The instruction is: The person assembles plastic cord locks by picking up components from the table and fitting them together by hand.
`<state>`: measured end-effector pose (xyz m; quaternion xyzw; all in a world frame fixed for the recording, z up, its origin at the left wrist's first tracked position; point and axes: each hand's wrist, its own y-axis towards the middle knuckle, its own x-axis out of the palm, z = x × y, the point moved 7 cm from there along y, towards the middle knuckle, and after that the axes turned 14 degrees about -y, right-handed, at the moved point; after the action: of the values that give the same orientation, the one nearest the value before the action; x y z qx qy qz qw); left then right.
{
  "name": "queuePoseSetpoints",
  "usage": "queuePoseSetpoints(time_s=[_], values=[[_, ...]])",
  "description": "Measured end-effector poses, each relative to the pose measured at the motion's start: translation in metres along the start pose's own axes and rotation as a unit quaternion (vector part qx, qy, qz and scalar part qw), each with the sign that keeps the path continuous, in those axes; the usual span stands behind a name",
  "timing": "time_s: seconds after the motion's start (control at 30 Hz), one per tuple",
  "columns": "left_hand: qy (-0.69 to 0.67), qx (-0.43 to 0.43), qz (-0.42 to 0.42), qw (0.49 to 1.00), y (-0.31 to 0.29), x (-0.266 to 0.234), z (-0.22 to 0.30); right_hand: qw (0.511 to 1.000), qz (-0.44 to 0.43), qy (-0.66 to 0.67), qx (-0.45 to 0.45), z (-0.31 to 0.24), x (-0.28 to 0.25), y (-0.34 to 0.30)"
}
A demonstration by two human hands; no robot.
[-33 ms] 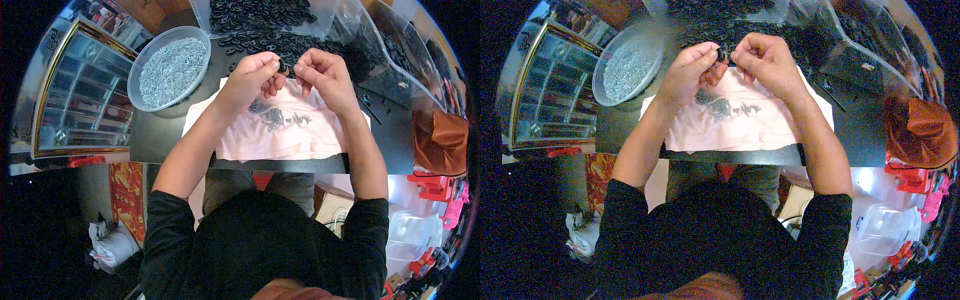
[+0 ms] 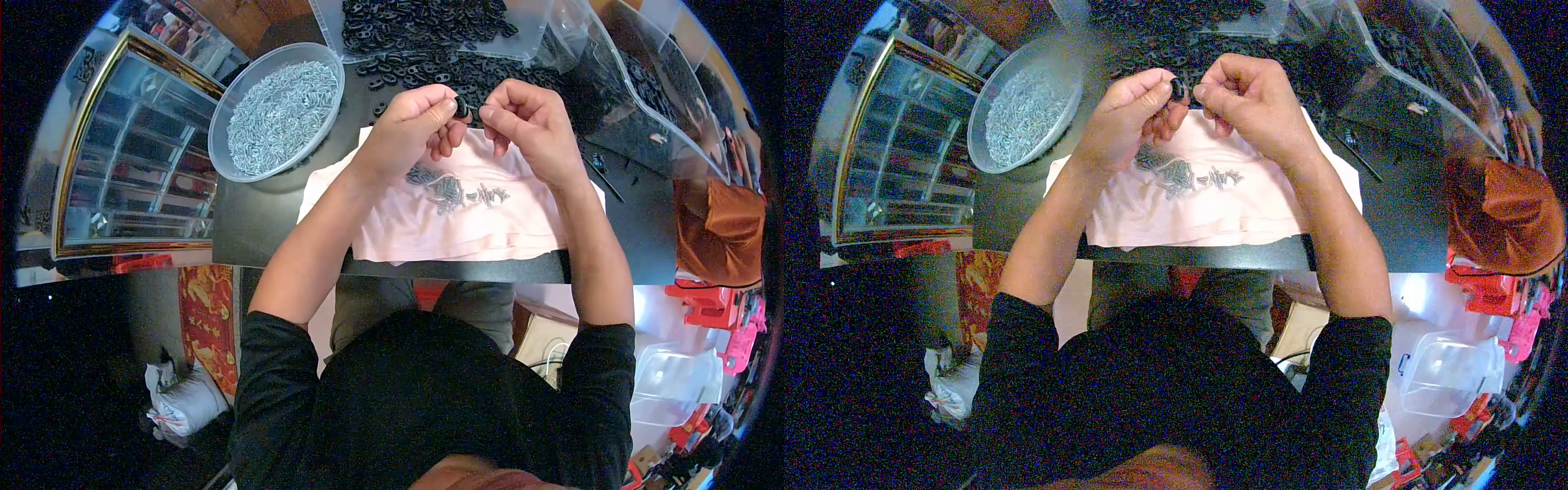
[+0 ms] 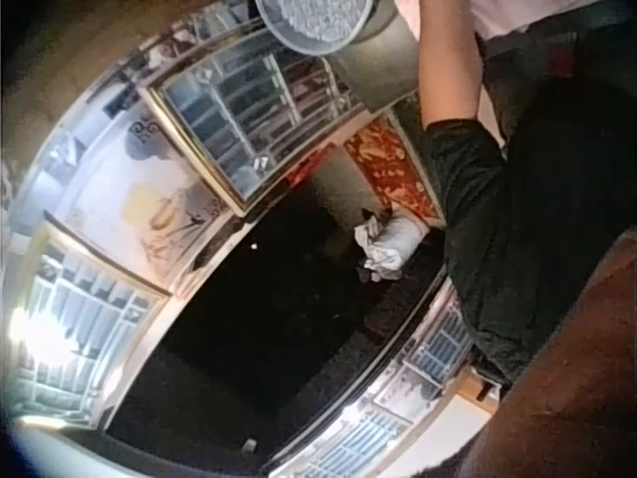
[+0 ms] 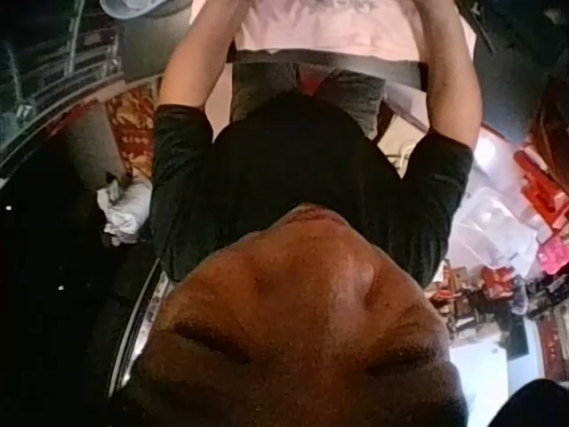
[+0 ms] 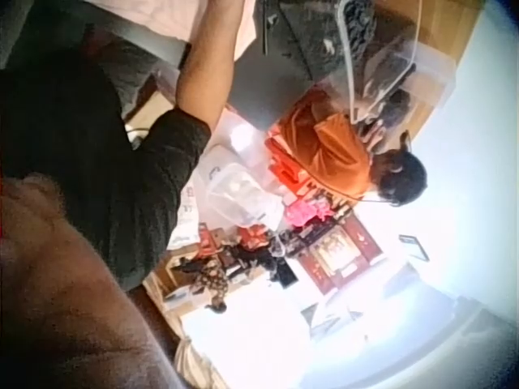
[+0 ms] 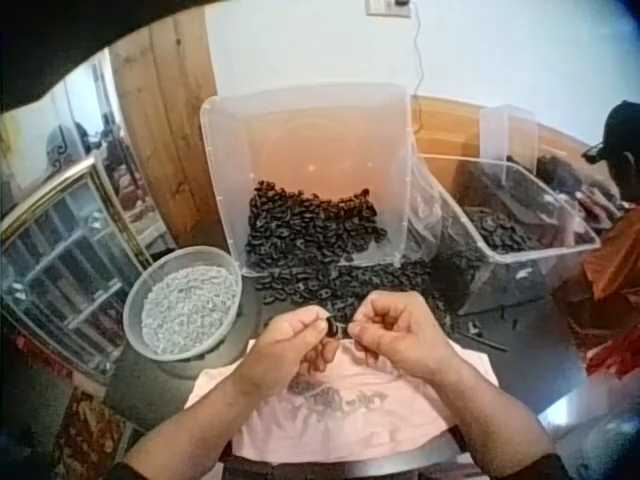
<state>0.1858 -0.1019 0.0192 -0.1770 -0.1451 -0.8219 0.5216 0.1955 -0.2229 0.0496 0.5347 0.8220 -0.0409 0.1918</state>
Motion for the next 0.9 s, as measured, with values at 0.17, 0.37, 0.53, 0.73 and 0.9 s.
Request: queuePoseSetpoints(time_s=[0.17,0.37,0.53,0.73,0.9], values=[[0.035,0.011,0.000,0.999,-0.0005,0.0008,0.0033,1.000,0.005,-0.028,0.013,0.0013,-0.0017,0.0000],[0.114,0.028,0.016,0.993,0.0001,-0.0030,0.0067,0.999,0.018,-0.029,0.012,0.0049,-0.0010,-0.0001],[0.132,0.040,0.021,0.990,-0.0012,-0.0005,0.0078,1.000,0.019,-0.015,0.012,0.0060,0.0010,-0.0009],[0.130,0.044,-0.005,0.991,-0.0025,0.0030,0.0060,0.999,0.026,-0.023,-0.005,0.0045,0.0006,0.0001],[0.140,0.047,0.007,0.989,-0.0036,0.0016,0.0090,0.999,0.011,-0.041,-0.006,0.0015,0.0025,0.0013]])
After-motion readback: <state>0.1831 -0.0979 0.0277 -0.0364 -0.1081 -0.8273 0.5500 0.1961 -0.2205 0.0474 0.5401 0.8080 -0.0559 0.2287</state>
